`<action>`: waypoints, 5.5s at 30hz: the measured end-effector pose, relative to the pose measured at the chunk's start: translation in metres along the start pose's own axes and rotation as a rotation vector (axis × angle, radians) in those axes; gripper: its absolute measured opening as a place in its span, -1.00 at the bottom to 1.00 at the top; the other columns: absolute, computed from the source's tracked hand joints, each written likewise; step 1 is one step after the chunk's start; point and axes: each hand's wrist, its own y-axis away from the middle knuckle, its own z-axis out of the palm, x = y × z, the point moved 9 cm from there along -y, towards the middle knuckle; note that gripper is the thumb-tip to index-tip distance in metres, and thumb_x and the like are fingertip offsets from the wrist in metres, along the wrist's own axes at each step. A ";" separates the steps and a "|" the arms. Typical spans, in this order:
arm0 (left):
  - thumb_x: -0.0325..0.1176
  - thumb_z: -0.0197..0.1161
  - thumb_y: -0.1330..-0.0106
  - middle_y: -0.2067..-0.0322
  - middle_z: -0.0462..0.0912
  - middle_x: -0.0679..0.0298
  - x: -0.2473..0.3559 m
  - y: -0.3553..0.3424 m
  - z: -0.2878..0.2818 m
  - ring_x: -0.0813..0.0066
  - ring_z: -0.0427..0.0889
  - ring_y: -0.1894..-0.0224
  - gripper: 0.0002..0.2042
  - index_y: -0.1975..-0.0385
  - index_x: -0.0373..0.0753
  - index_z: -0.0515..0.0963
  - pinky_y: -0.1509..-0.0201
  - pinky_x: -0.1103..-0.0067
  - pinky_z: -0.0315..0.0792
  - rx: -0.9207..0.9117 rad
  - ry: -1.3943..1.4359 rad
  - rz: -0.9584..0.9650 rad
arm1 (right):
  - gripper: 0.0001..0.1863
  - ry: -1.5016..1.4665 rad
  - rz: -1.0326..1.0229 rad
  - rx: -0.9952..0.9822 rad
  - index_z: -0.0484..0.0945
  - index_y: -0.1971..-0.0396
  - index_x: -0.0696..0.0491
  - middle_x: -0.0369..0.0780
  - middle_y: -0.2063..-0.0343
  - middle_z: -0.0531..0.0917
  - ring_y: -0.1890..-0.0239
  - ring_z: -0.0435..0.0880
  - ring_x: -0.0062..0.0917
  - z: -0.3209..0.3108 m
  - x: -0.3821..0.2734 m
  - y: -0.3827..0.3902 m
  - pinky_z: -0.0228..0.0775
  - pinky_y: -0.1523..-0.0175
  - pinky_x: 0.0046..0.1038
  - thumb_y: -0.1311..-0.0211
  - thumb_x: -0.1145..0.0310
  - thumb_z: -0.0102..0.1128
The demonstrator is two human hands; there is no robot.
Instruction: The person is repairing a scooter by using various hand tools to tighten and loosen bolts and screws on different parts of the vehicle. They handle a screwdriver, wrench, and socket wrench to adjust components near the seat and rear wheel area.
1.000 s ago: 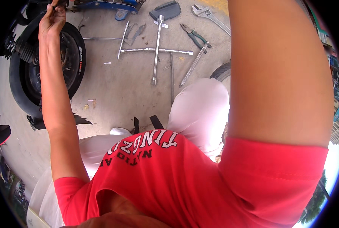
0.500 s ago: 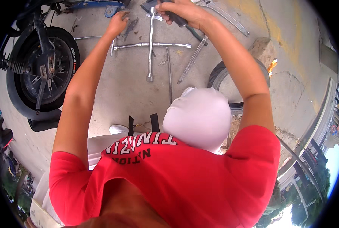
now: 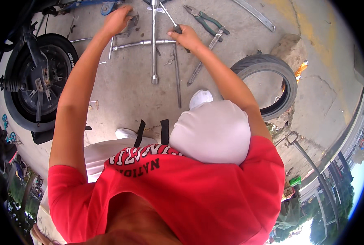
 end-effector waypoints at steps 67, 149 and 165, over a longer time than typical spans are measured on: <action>-0.38 -0.31 -0.46 -0.08 0.38 0.00 0.005 0.215 0.046 0.12 0.43 -0.10 -0.66 -0.11 -0.36 0.29 -0.07 0.20 0.49 0.682 2.285 -0.966 | -0.53 -0.301 0.138 -0.434 0.28 -0.11 0.13 -0.25 0.50 0.47 0.56 0.47 -0.60 0.133 -0.191 0.064 0.33 0.51 -0.56 -0.28 0.23 0.09; -0.44 0.00 -0.36 0.38 0.56 0.05 -0.089 0.294 -0.157 0.29 0.64 0.44 -0.78 0.20 -0.54 0.38 0.45 0.45 0.65 1.430 1.676 -0.687 | -0.62 0.652 -0.900 -0.253 0.47 0.00 0.15 -0.08 0.28 0.54 0.25 0.56 -0.29 0.246 -0.295 0.141 0.37 0.13 -0.43 -0.15 0.41 0.17; -0.40 0.09 -0.32 0.37 0.62 0.00 -0.093 0.293 -0.141 0.25 0.67 0.39 -0.76 0.21 -0.52 0.45 0.39 0.45 0.65 1.382 1.852 -0.752 | -0.52 0.949 -1.185 -0.179 0.45 -0.05 0.06 -0.15 0.30 0.48 0.48 0.55 -0.30 0.259 -0.294 0.143 0.44 0.43 -0.37 -0.05 0.49 0.22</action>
